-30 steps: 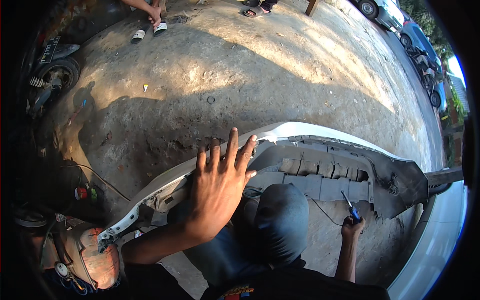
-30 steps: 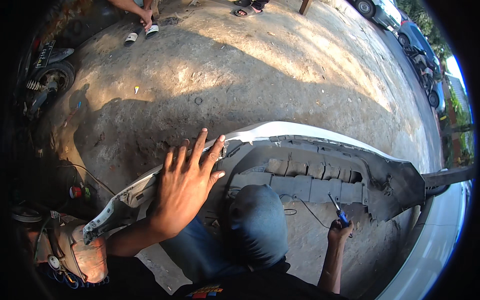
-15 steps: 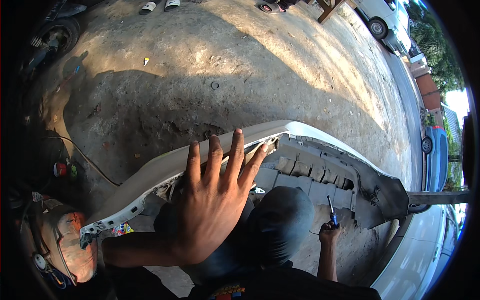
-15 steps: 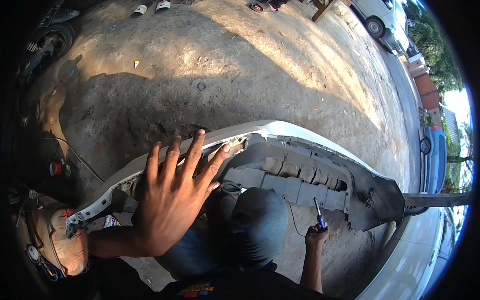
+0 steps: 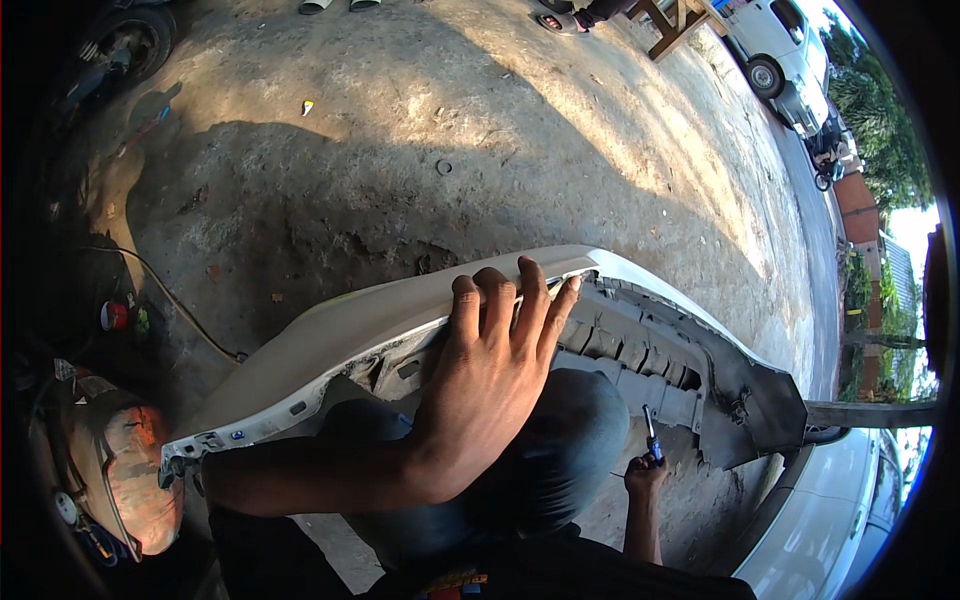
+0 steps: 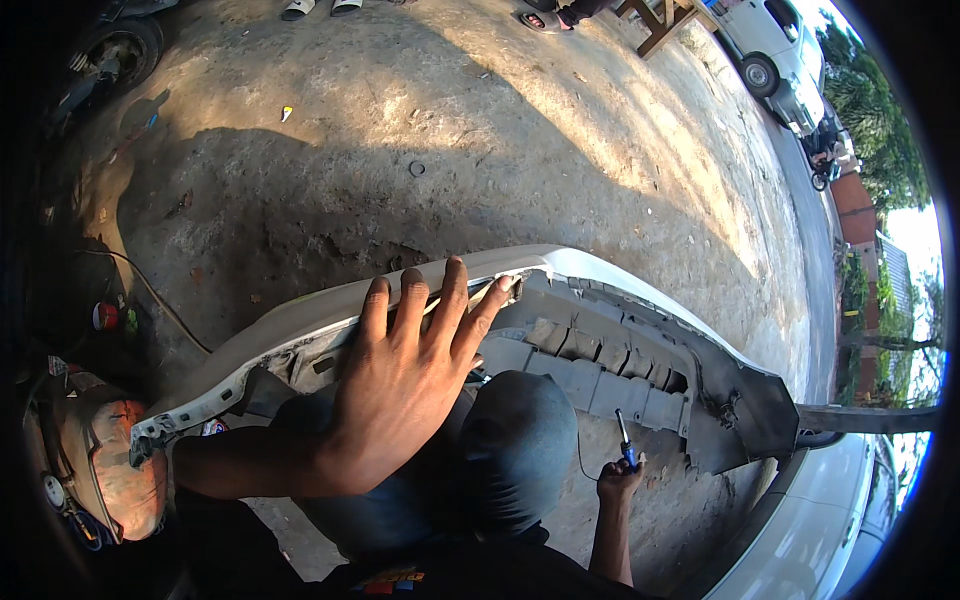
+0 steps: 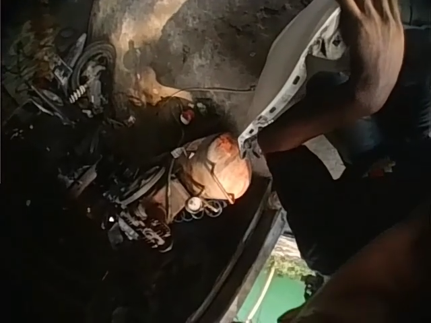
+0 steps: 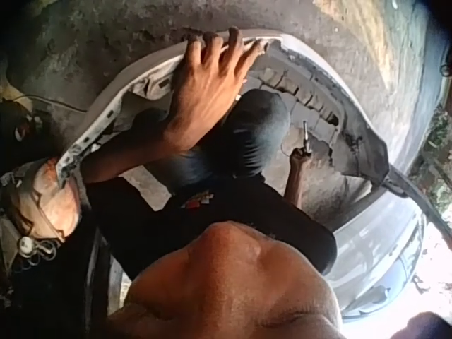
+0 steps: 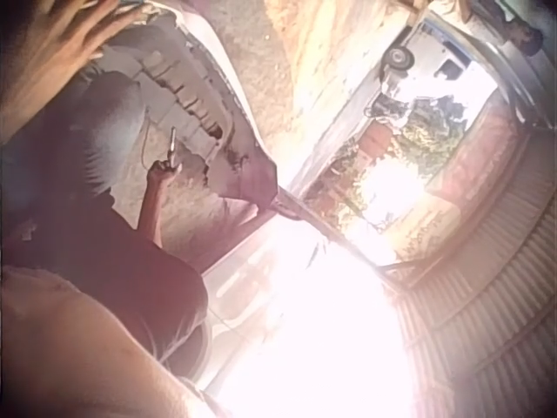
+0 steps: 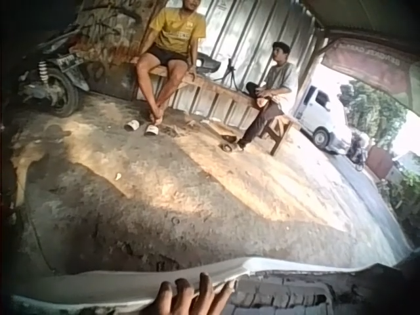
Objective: Repairing a damaged car bumper using a soldering iron to melt plastic filler into cracks.
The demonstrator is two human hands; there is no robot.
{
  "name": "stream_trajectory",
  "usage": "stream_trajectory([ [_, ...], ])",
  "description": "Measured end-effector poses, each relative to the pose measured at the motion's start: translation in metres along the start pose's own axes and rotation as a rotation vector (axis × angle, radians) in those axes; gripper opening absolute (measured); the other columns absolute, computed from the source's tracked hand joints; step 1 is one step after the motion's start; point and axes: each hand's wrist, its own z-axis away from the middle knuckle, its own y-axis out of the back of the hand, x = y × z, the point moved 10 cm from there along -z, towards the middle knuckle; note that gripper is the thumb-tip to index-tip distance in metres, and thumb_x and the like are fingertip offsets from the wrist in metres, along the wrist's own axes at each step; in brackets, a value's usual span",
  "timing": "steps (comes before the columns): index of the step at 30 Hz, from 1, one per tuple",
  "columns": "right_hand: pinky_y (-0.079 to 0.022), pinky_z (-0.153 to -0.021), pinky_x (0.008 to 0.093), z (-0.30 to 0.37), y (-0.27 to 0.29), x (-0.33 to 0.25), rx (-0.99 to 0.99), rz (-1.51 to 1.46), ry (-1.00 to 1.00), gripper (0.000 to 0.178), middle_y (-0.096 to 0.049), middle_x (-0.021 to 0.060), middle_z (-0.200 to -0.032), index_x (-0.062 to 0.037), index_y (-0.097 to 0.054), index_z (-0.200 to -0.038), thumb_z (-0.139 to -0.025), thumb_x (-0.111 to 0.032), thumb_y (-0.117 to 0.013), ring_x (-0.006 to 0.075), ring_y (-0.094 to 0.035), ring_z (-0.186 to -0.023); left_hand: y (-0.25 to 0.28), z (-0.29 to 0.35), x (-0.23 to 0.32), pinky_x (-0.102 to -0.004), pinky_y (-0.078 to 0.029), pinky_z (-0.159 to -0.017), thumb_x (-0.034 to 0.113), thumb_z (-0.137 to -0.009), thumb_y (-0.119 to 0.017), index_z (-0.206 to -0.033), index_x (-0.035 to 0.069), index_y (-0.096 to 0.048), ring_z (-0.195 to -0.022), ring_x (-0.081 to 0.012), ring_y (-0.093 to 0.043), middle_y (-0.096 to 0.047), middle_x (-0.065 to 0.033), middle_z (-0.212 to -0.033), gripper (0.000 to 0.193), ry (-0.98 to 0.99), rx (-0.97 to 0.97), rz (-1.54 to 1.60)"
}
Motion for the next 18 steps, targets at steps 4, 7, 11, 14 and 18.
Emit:
stream_trajectory([
  [4, -0.034, -0.039, 0.0254, -0.030, 0.037, -0.013, -0.051, -0.020, -0.009, 0.044, -0.036, -0.0034, -0.053, -0.0127, -0.047, -0.077, -0.098, -0.051, -0.045, 0.0123, -0.033, -0.040, -0.007, -0.005, 0.002, -0.0493, -0.039, -0.101, 0.039, -0.095, -0.053, -0.147, 0.010, -0.043, -0.114, -0.0318, -0.052, -0.050, -0.0141, -0.136, 0.060, 0.009, -0.014, -0.008],
  [7, -0.031, -0.037, 0.0260, -0.062, 0.081, -0.035, 0.037, 0.067, 0.026, 0.050, -0.034, -0.0025, -0.052, -0.0114, -0.051, -0.078, -0.098, -0.057, -0.044, 0.0123, -0.031, -0.038, -0.005, -0.003, 0.005, -0.0535, -0.037, -0.105, 0.037, -0.094, -0.054, -0.145, 0.010, -0.046, -0.121, -0.0324, -0.050, -0.044, -0.0153, -0.145, 0.058, -0.027, 0.011, -0.002],
  [11, -0.036, -0.041, 0.0299, -0.063, 0.090, -0.073, 0.082, 0.799, 0.323, 0.051, -0.046, 0.0037, -0.057, -0.0100, -0.055, -0.080, -0.096, -0.059, -0.050, 0.0174, -0.043, -0.045, 0.026, 0.010, 0.019, -0.0567, -0.032, -0.113, 0.027, -0.092, -0.061, -0.131, 0.007, -0.058, -0.138, -0.0323, -0.040, -0.039, -0.0177, -0.150, 0.044, -0.292, 0.217, 0.488],
  [14, -0.042, -0.051, 0.0403, -0.063, 0.078, -0.079, 0.029, 1.394, 0.527, 0.057, -0.054, 0.0129, -0.062, -0.0011, -0.059, -0.081, -0.096, -0.055, -0.050, 0.0273, -0.052, -0.055, 0.047, 0.027, 0.031, -0.0441, -0.039, -0.111, 0.022, -0.091, -0.064, -0.118, 0.004, -0.064, -0.131, -0.0311, -0.048, -0.049, -0.0197, -0.140, 0.032, -0.346, 0.152, 0.877],
  [18, -0.043, -0.062, 0.0449, -0.057, 0.051, -0.044, -0.148, 1.794, 0.628, 0.061, -0.058, 0.0154, -0.065, 0.0056, -0.060, -0.081, -0.097, -0.053, -0.052, 0.0298, -0.057, -0.064, -0.021, 0.052, 0.015, -0.0370, -0.050, -0.097, 0.029, -0.100, -0.055, -0.115, -0.001, -0.062, -0.112, -0.0265, -0.061, -0.059, -0.0170, -0.123, 0.034, 0.378, -0.259, 1.744],
])
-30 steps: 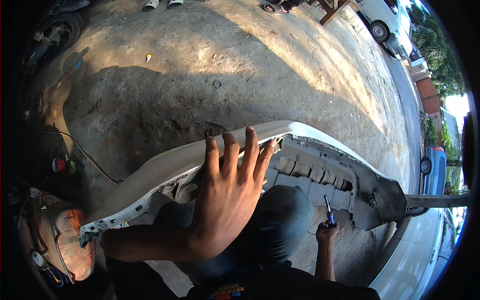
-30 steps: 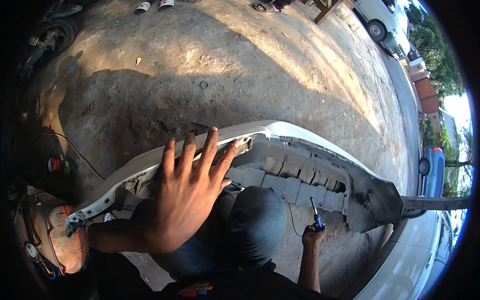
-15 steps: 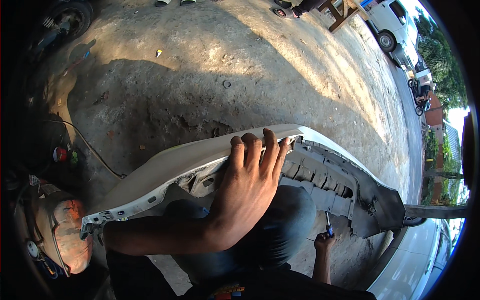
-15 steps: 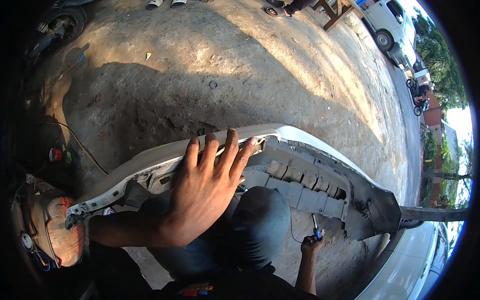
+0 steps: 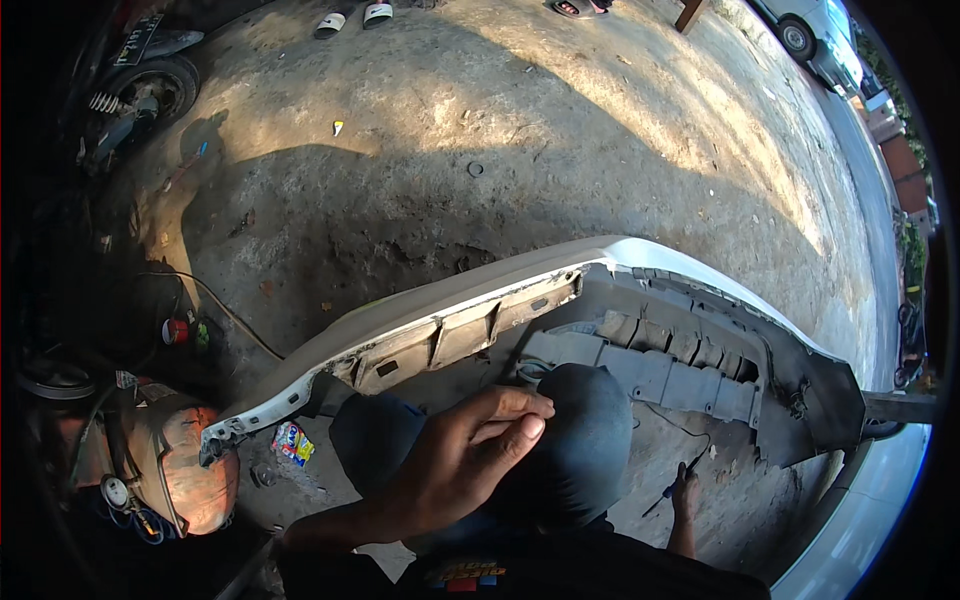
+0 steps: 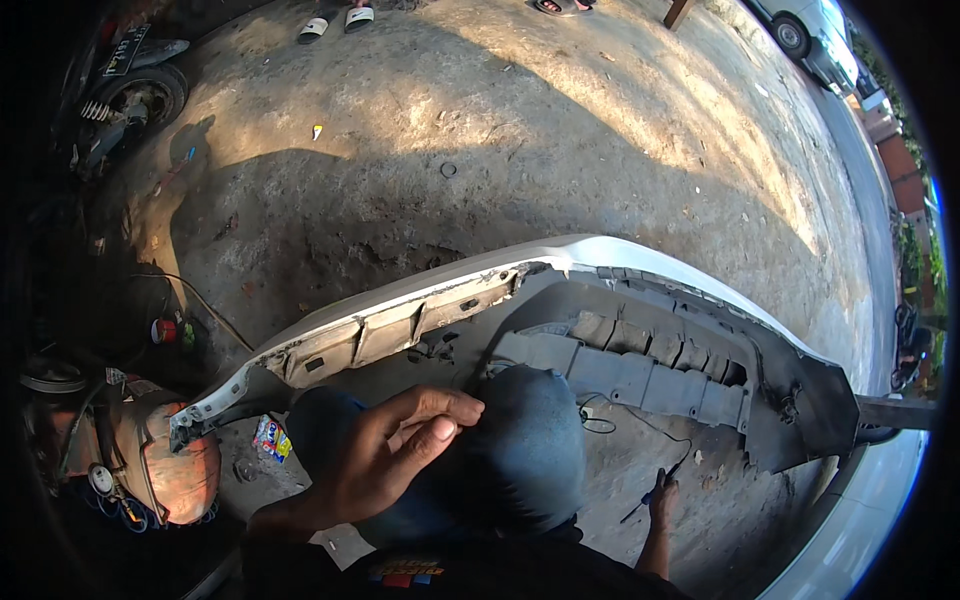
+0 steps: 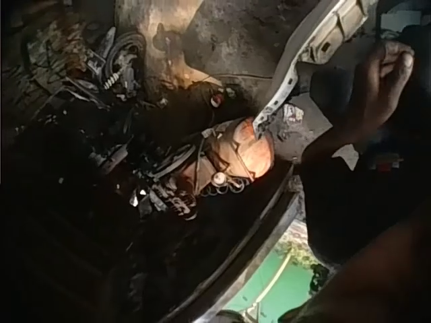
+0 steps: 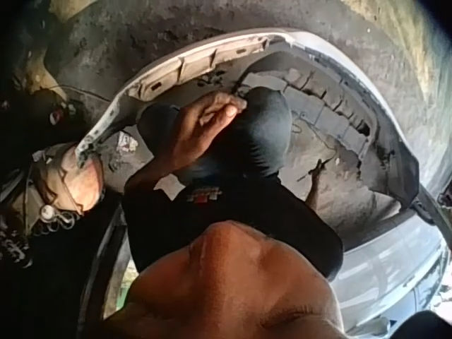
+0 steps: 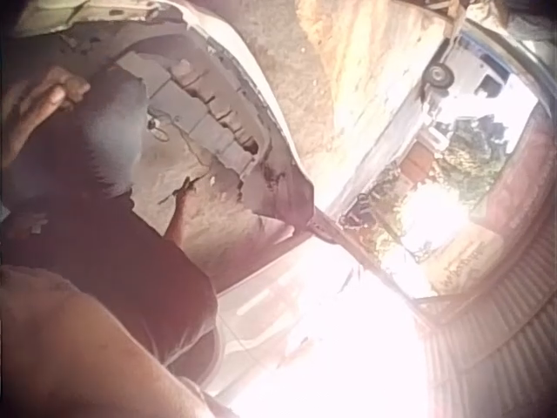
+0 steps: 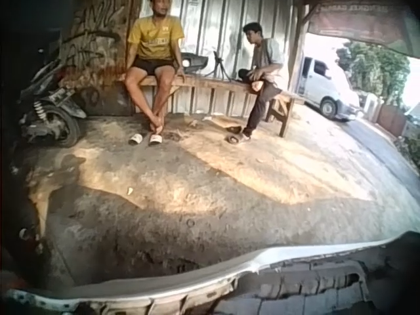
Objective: Repairing a damaged car bumper using a soldering iron to melt plastic filler into cracks.
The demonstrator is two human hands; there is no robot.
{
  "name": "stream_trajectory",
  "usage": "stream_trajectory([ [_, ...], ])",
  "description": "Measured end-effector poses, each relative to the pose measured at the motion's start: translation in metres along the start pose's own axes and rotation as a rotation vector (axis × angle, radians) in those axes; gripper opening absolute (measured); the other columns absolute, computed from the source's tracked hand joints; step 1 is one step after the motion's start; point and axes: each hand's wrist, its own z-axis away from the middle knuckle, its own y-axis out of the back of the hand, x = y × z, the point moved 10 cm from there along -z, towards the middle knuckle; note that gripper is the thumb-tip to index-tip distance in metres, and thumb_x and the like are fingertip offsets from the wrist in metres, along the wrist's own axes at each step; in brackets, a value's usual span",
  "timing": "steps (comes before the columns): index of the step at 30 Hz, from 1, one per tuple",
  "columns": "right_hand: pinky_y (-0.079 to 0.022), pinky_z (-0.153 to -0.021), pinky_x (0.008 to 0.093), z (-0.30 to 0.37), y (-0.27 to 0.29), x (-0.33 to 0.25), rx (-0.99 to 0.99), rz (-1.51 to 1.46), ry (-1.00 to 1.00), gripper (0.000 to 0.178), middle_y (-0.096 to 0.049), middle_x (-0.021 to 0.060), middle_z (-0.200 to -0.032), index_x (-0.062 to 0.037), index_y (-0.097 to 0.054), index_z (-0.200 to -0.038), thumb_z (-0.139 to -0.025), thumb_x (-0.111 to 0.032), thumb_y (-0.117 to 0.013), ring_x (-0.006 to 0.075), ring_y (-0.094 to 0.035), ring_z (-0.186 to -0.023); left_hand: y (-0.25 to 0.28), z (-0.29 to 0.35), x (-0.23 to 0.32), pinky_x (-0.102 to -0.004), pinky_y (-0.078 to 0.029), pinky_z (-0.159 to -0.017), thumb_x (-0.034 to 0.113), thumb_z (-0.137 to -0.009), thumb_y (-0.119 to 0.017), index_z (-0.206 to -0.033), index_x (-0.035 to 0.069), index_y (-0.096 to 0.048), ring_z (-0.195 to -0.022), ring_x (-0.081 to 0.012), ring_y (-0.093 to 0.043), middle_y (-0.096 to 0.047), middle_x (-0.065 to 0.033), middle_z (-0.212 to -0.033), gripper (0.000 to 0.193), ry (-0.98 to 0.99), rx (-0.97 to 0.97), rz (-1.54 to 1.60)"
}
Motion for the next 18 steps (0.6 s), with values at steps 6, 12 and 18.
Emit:
stream_trajectory([
  [6, -0.043, -0.062, 0.0446, -0.013, -0.044, 0.036, -0.044, -0.067, -0.073, 0.058, -0.060, 0.0166, -0.068, 0.0053, -0.061, -0.077, -0.096, -0.049, -0.055, 0.0296, -0.056, -0.063, 0.044, -0.011, -0.025, -0.0397, -0.057, -0.074, 0.035, -0.103, -0.048, -0.099, -0.003, -0.057, -0.083, -0.0239, -0.066, -0.060, -0.0135, -0.092, 0.039, -0.011, 0.530, 0.234],
  [12, -0.042, -0.063, 0.0469, -0.021, -0.042, 0.031, -0.017, -0.078, -0.082, 0.059, -0.061, 0.0176, -0.068, 0.0065, -0.064, -0.081, -0.096, -0.050, -0.056, 0.0318, -0.057, -0.064, 0.045, -0.011, -0.026, -0.0357, -0.050, -0.061, 0.034, -0.104, -0.047, -0.082, 0.006, -0.047, -0.065, -0.0156, -0.051, -0.047, -0.0042, -0.076, 0.035, -0.056, 0.589, 0.371],
  [18, -0.046, -0.069, 0.0496, -0.015, -0.048, 0.031, -0.015, 0.047, -0.047, 0.061, -0.064, 0.0240, -0.078, 0.0084, -0.066, -0.089, -0.097, -0.051, -0.052, 0.0401, -0.062, -0.075, 0.049, -0.011, -0.025, -0.0334, -0.048, -0.063, 0.033, -0.105, -0.045, -0.082, 0.008, -0.047, -0.064, -0.0131, -0.046, -0.048, -0.0034, -0.076, 0.034, -0.088, 0.627, 0.295],
])
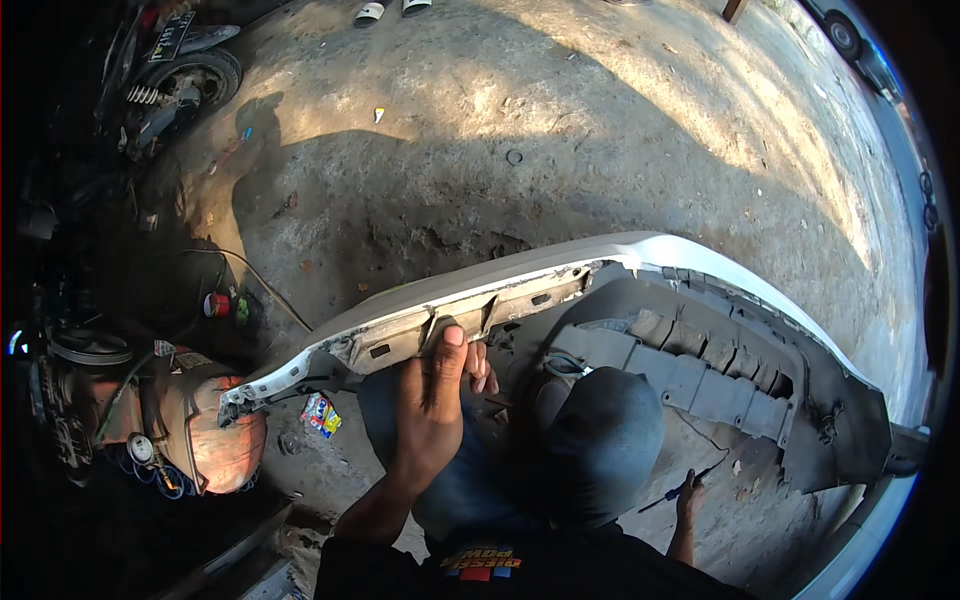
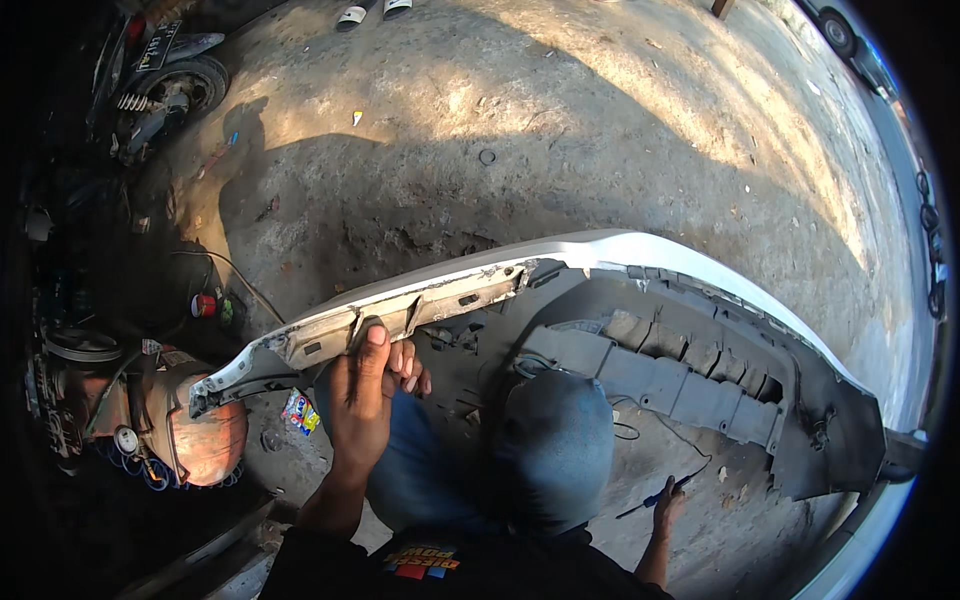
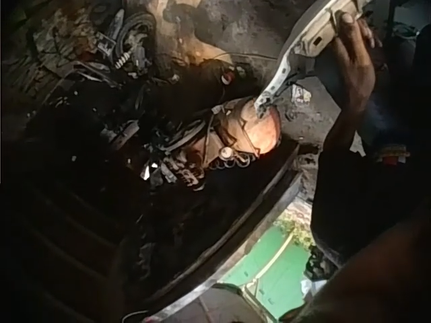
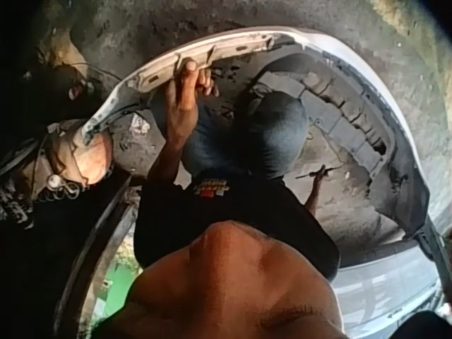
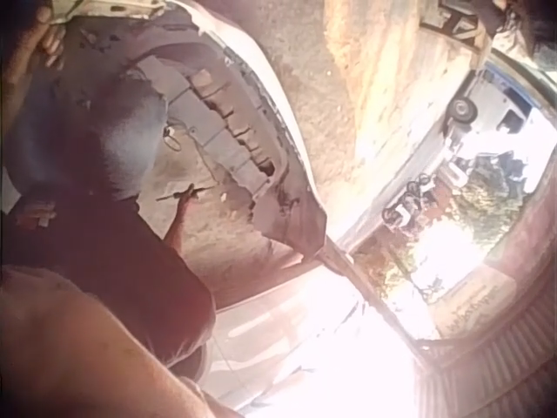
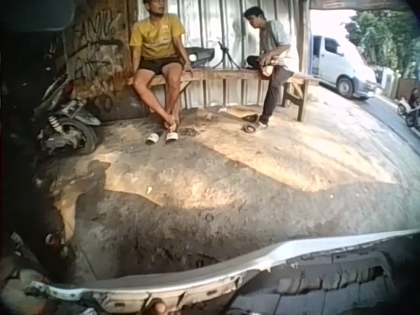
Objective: Repairing a damaged car bumper using a soldering iron to melt plastic filler into cracks.
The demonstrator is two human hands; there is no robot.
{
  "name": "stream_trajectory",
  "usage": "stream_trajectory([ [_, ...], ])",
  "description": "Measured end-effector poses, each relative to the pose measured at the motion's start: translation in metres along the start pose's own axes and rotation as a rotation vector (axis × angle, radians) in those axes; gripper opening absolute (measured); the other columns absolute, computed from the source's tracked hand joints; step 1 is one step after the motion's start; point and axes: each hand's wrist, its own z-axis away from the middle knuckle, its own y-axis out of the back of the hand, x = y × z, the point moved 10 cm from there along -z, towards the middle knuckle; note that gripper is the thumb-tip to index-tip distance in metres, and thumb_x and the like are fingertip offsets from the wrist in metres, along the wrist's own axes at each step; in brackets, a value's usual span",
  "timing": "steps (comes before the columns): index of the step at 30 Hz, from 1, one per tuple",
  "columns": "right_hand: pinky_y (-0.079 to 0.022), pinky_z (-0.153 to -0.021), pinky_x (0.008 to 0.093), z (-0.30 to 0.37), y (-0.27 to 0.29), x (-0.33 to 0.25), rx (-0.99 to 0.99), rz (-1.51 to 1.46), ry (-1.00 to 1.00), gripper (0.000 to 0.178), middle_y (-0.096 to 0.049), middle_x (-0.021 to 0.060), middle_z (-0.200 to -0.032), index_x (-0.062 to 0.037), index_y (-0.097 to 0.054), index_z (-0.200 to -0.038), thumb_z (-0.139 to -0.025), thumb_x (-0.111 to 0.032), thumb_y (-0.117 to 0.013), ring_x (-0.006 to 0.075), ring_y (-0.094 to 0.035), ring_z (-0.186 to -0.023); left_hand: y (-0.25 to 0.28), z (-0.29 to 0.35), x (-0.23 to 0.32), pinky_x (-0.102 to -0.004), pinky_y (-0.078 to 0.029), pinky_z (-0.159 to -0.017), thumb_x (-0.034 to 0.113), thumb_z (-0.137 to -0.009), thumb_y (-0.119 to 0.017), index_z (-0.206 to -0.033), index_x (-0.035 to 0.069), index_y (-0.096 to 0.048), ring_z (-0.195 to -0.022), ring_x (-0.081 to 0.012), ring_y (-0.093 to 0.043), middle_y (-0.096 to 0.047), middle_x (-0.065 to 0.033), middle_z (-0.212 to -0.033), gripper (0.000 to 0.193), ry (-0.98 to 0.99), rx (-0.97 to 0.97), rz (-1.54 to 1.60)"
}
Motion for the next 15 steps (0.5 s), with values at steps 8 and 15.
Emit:
stream_trajectory([
  [8, -0.046, -0.072, 0.0511, 0.011, -0.028, -0.005, -0.115, 0.013, 0.097, 0.055, -0.065, 0.0276, -0.083, 0.0089, -0.066, -0.091, -0.097, -0.044, -0.054, 0.0429, -0.062, -0.080, -0.004, 0.005, 0.000, -0.0319, -0.047, -0.064, 0.033, -0.105, -0.045, -0.082, 0.008, -0.047, -0.066, -0.0117, -0.045, -0.048, -0.0027, -0.076, 0.034, 0.062, -0.010, -0.008],
  [15, -0.046, -0.081, 0.0541, 0.019, -0.036, -0.017, -0.142, 0.250, 0.152, 0.051, -0.066, 0.0302, -0.092, 0.0087, -0.067, -0.095, -0.096, -0.041, -0.055, 0.0485, -0.062, -0.093, 0.000, 0.004, 0.002, -0.0352, -0.053, -0.071, 0.031, -0.105, -0.045, -0.093, 0.002, -0.056, -0.073, -0.0153, -0.056, -0.058, -0.0081, -0.084, 0.033, -0.001, -0.044, 0.006],
])
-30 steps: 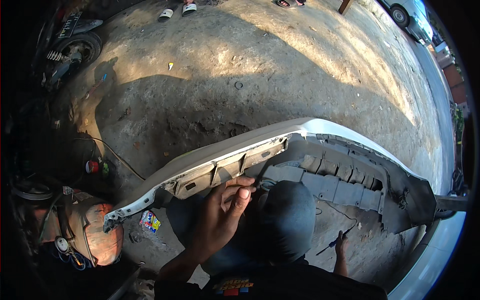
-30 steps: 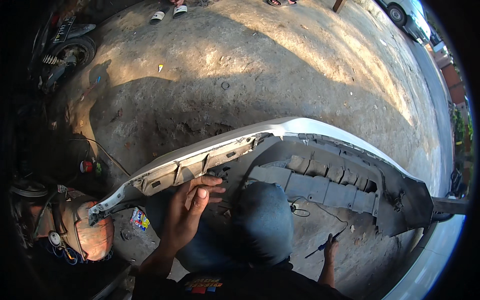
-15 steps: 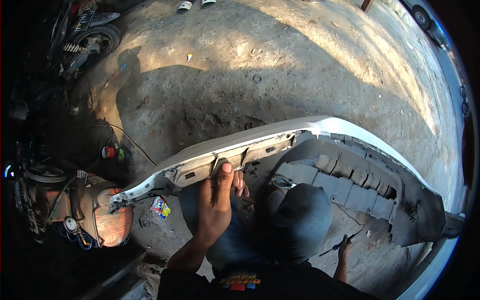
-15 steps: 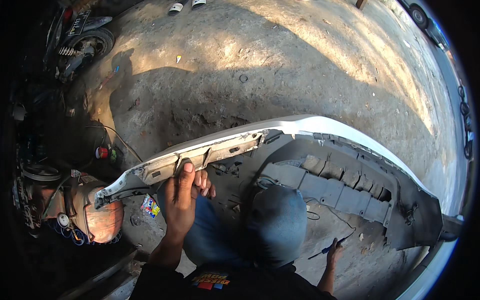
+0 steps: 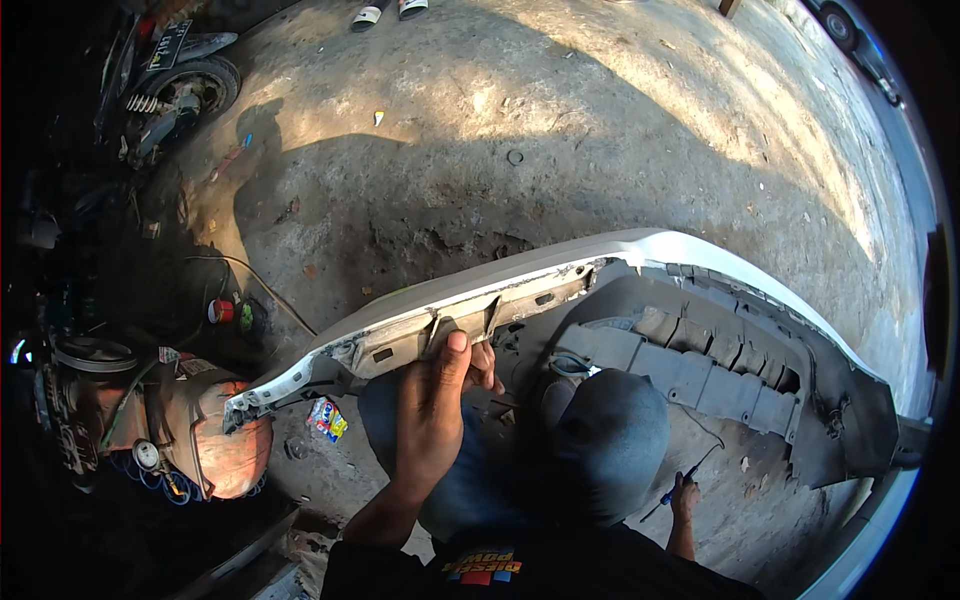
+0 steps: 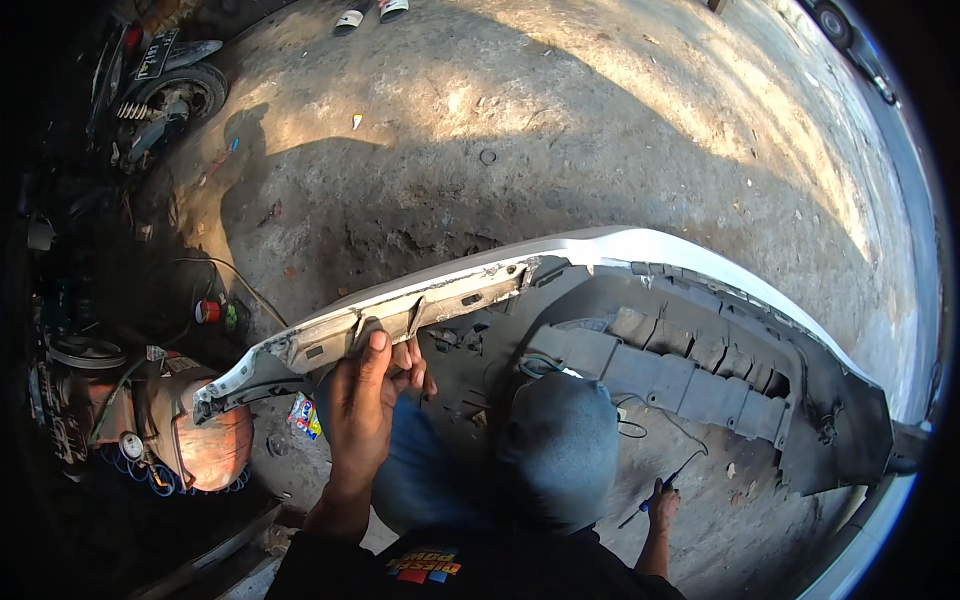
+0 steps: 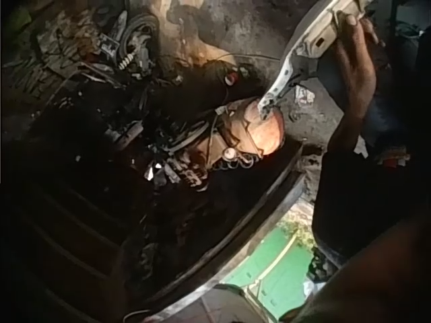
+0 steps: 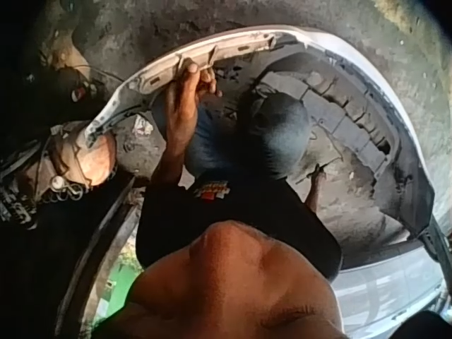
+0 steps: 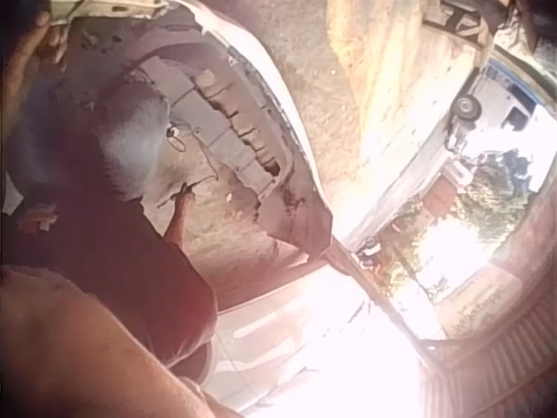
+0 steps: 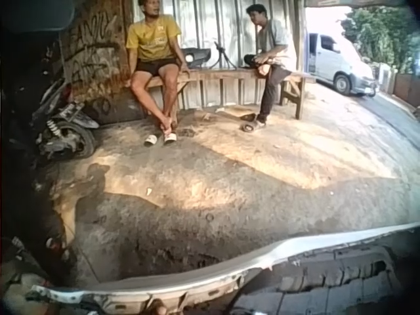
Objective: Repairing a damaged car bumper using a soldering iron to melt plastic filler into cracks.
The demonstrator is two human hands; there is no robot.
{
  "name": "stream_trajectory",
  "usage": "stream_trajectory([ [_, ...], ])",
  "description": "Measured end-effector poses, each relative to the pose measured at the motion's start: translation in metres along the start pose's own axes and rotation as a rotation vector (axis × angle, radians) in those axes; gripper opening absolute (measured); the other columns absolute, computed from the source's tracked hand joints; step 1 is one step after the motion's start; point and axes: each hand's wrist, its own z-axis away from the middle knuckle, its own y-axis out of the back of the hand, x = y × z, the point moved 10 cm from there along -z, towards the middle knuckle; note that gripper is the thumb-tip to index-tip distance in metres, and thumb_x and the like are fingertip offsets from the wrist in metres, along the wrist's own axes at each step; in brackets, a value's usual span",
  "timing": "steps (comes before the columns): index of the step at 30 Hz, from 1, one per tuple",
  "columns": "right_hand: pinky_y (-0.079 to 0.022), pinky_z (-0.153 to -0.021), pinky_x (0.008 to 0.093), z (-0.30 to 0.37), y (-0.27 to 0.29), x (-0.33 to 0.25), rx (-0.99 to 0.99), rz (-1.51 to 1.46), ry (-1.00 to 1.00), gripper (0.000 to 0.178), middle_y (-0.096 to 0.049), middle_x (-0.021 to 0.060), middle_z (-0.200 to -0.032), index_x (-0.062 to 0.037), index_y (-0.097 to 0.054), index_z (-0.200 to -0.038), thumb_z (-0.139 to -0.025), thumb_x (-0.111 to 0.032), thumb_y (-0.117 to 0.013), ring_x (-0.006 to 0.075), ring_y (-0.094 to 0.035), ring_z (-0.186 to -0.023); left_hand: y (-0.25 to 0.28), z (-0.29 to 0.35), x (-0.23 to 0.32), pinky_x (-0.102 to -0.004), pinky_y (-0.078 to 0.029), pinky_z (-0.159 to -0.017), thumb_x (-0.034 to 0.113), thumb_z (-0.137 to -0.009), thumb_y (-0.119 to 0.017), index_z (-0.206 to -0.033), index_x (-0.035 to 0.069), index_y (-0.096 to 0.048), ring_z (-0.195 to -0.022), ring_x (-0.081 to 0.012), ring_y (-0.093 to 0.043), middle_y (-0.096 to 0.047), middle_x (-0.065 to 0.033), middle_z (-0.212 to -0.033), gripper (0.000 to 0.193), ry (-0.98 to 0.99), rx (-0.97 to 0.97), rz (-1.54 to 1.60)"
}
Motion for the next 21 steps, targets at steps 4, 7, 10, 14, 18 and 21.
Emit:
stream_trajectory([
  [4, -0.042, -0.092, 0.0566, -0.001, -0.031, 0.017, 0.032, 0.084, 0.036, 0.049, -0.067, 0.0292, -0.095, 0.0004, -0.070, -0.099, -0.095, -0.045, -0.054, 0.0481, -0.059, -0.104, 0.002, -0.001, -0.001, -0.0408, -0.056, -0.081, 0.027, -0.104, -0.047, -0.110, -0.004, -0.059, -0.091, -0.0230, -0.065, -0.065, -0.0166, -0.099, 0.034, 0.018, 0.062, -0.075],
  [7, -0.041, -0.097, 0.0570, 0.017, -0.032, 0.007, -0.015, 0.102, -0.083, 0.048, -0.065, 0.0299, -0.106, -0.0036, -0.070, -0.106, -0.095, -0.047, -0.053, 0.0499, -0.056, -0.109, -0.002, -0.004, -0.002, -0.0461, -0.056, -0.089, 0.023, -0.102, -0.048, -0.121, -0.007, -0.056, -0.105, -0.0292, -0.066, -0.065, -0.0216, -0.112, 0.036, -0.036, 0.039, 0.059],
  [10, -0.039, -0.100, 0.0601, 0.029, -0.032, 0.004, -0.172, 0.181, -0.265, 0.052, -0.052, 0.0202, -0.134, -0.0104, -0.066, -0.120, -0.095, -0.053, -0.050, 0.0411, -0.045, -0.128, 0.005, -0.014, -0.015, -0.0499, -0.052, -0.096, 0.022, -0.101, -0.049, -0.122, -0.003, -0.056, -0.114, -0.0328, -0.061, -0.062, -0.0177, -0.123, 0.033, -0.058, 0.171, 0.210],
  [14, -0.037, -0.101, 0.0623, 0.013, -0.050, 0.007, -0.072, 0.139, -0.260, 0.054, -0.054, 0.0257, -0.127, -0.0062, -0.063, -0.119, -0.095, -0.053, -0.051, 0.0455, -0.047, -0.123, -0.001, -0.020, -0.016, -0.0490, -0.049, -0.102, 0.030, -0.103, -0.050, -0.133, -0.002, -0.049, -0.119, -0.0321, -0.056, -0.054, -0.0181, -0.131, 0.044, 0.011, 0.184, 0.286],
  [18, -0.035, -0.102, 0.0617, 0.019, -0.029, -0.006, -0.060, 0.032, -0.355, 0.057, -0.052, 0.0224, -0.129, -0.0075, -0.058, -0.123, -0.091, -0.055, -0.056, 0.0420, -0.044, -0.127, -0.004, -0.017, -0.005, -0.0518, -0.049, -0.102, 0.019, -0.104, -0.046, -0.144, 0.006, -0.042, -0.117, -0.0316, -0.058, -0.049, -0.0191, -0.139, 0.042, -0.087, 0.172, 0.139],
  [21, -0.035, -0.102, 0.0612, 0.035, -0.028, 0.005, 0.022, -0.029, -0.429, 0.060, -0.049, 0.0214, -0.134, -0.0095, -0.055, -0.128, -0.088, -0.053, -0.064, 0.0420, -0.043, -0.129, 0.000, -0.018, -0.011, -0.0530, -0.049, -0.102, 0.014, -0.103, -0.046, -0.147, 0.009, -0.039, -0.123, -0.0334, -0.056, -0.045, -0.0180, -0.146, 0.044, -0.162, 0.194, 0.035],
])
